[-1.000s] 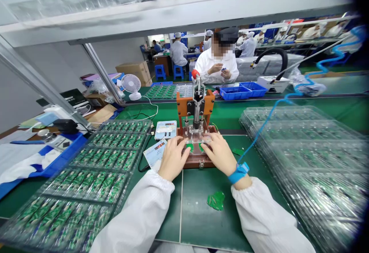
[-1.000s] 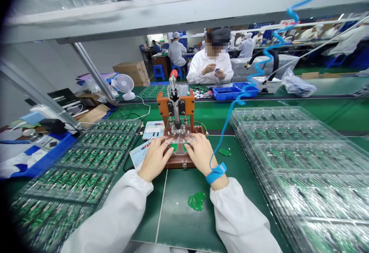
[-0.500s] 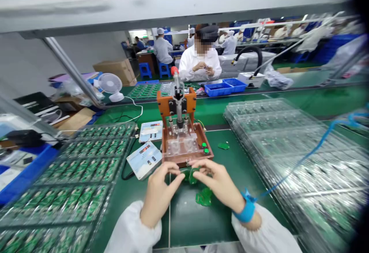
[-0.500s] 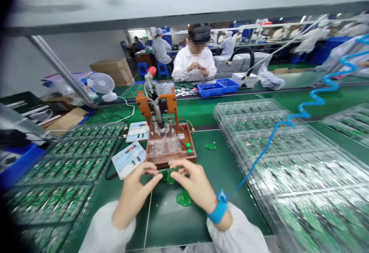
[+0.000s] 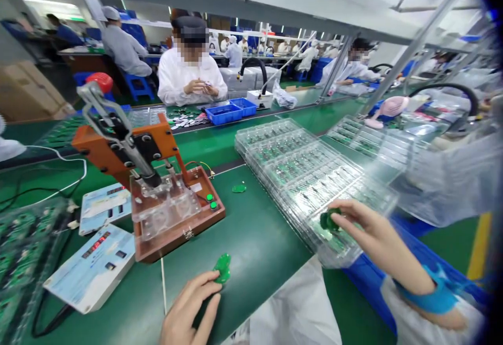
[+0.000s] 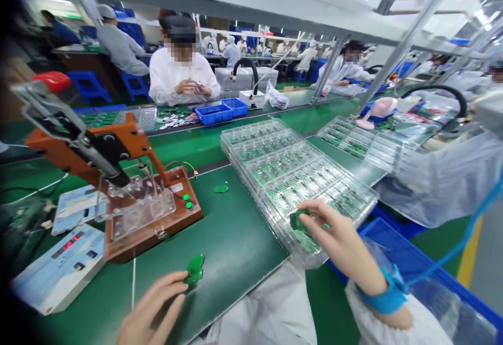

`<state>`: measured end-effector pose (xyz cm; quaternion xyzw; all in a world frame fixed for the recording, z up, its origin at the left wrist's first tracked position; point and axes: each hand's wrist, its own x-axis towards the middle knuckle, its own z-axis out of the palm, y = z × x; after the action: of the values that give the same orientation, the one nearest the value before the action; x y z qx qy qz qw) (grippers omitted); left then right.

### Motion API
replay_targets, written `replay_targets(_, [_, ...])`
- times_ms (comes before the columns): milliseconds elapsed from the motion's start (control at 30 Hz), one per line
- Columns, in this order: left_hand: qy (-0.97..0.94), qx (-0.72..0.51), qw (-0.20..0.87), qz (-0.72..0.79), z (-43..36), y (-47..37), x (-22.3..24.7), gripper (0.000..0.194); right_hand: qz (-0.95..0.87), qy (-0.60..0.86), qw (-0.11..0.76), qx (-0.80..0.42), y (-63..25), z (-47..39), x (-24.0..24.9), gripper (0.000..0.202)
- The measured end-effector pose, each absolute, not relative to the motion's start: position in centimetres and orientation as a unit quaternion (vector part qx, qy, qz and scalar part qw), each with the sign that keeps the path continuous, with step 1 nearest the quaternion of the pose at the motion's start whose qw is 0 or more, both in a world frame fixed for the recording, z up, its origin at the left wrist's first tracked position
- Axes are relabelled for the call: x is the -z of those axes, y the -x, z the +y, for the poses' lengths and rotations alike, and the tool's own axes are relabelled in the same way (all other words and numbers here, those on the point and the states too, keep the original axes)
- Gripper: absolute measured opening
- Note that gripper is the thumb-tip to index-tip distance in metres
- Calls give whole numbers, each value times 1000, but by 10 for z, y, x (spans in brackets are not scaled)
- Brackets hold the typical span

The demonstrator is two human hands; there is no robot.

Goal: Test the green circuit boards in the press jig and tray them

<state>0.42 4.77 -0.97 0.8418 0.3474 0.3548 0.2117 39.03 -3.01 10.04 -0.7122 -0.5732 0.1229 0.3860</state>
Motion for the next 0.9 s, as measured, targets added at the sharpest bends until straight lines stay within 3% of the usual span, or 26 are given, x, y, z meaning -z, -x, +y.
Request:
replay_targets(267, [-850,-348,192,345,49,-5,18,16,-567,755,246,-221,-431,-55,-87,43])
replay_targets(433, [-859,-340,182,338,50,-5,18,16,-580,760,132,-261,-435,-61,-100,42])
replay_targets(667, [-861,-339,183,331,49,-4,21,16,-590,744,250,-189,-425,-34,-103,45])
replay_targets(900, [-850,-335,221,342,46,-8,10,13,-621,736,247,-113,-416,-25,-90,44])
